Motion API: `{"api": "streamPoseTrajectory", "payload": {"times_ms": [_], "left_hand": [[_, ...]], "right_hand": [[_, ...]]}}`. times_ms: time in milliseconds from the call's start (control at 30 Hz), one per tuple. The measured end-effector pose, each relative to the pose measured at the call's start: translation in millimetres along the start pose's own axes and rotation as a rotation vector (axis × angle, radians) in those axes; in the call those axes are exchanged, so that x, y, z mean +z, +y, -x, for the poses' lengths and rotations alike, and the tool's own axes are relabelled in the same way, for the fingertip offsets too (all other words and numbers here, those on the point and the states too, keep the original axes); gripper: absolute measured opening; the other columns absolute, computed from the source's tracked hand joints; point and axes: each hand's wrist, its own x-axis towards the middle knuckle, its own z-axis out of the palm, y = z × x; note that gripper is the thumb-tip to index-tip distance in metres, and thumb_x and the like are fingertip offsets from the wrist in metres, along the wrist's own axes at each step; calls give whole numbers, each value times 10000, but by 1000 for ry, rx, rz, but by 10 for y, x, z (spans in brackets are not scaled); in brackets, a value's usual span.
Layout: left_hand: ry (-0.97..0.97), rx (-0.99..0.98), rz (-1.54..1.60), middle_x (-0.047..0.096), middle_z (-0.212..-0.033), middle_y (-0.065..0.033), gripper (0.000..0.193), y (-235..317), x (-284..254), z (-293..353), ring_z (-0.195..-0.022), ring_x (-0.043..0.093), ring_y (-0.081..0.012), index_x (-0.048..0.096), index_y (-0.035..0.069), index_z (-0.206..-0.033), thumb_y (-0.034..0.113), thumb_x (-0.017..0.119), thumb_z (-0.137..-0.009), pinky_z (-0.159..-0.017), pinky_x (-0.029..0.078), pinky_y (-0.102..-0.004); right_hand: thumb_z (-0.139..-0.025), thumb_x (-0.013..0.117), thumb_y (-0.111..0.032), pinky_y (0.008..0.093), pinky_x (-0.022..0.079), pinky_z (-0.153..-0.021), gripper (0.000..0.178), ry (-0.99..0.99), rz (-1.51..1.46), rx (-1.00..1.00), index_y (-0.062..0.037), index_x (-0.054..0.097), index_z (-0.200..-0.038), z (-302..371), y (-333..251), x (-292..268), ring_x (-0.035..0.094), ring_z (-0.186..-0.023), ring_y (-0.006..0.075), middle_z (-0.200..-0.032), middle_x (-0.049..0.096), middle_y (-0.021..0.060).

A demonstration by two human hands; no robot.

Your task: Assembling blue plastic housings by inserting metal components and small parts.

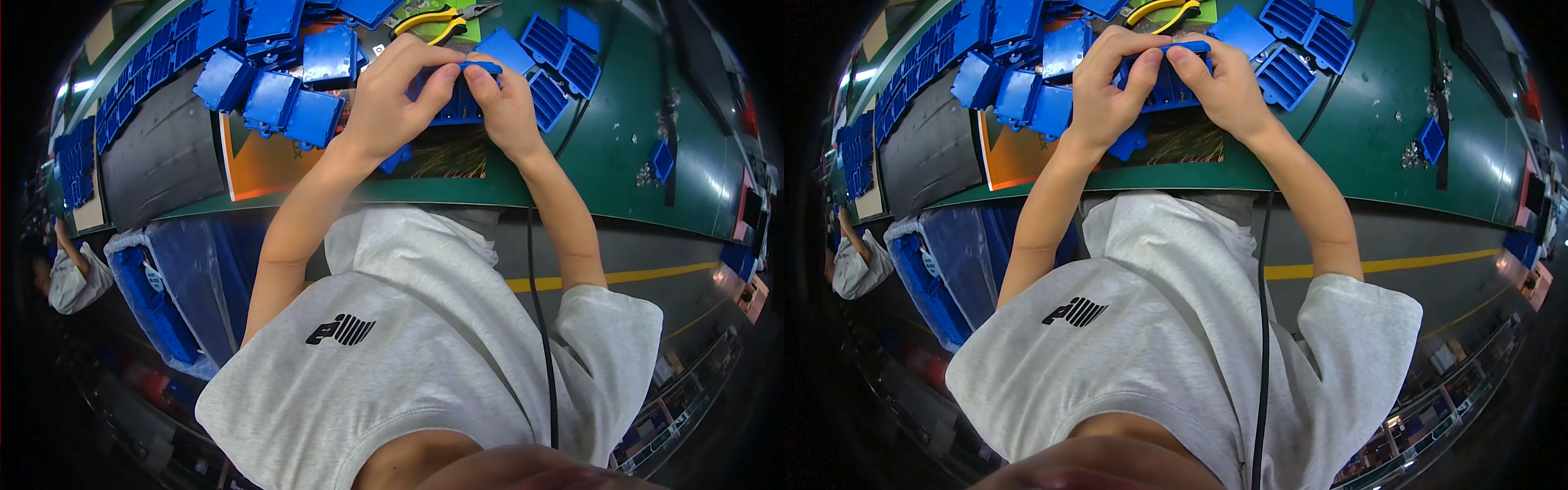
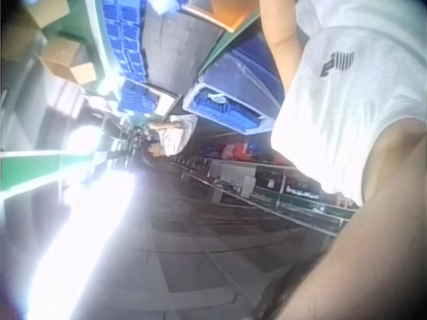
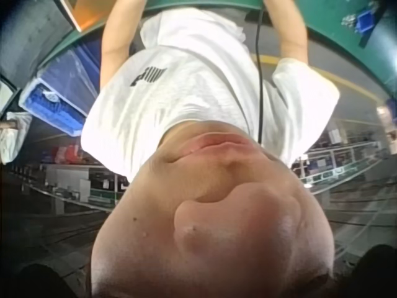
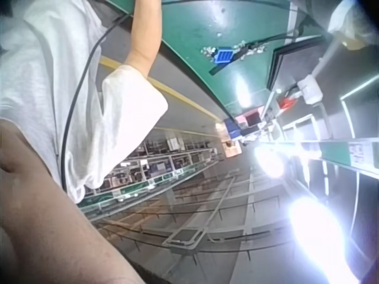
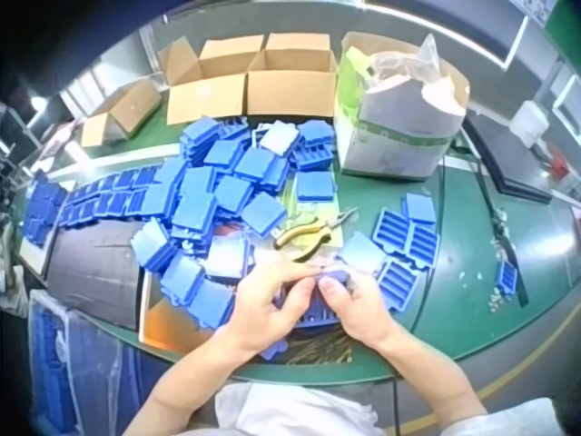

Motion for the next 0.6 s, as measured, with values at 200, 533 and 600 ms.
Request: {"api": "streamPoseTrajectory", "payload": {"times_ms": [200, 533, 600], "left_hand": [[1, -14, 25, 590, -783, -85, 142, 11, 11, -3, -671, 576, -190, 645, 32, -919, 67, 656, -782, -569, 452, -260], [-30, 57, 56, 590, -773, -92, 119, -7, -15, 20, -662, 572, -194, 635, 24, -909, 56, 617, -795, -577, 454, -260], [-40, 66, 62, 582, -770, -97, 108, 0, -16, 41, -660, 566, -199, 626, 17, -905, 49, 596, -806, -582, 452, -264]], "right_hand": [[-928, 515, -368, 217, 419, -731, 373, -45, -31, -7, -8, 598, -982, -24, 31, -24, 496, -798, 75, -849, 577, 5], [-912, 549, -327, 225, 427, -748, 342, -148, 7, 1, 3, 623, -965, -46, -18, -68, 527, -830, 91, -899, 598, 18], [-909, 559, -310, 227, 430, -749, 327, -163, 4, -1, 6, 624, -967, -49, -62, -77, 531, -830, 95, -901, 598, 23]]}}
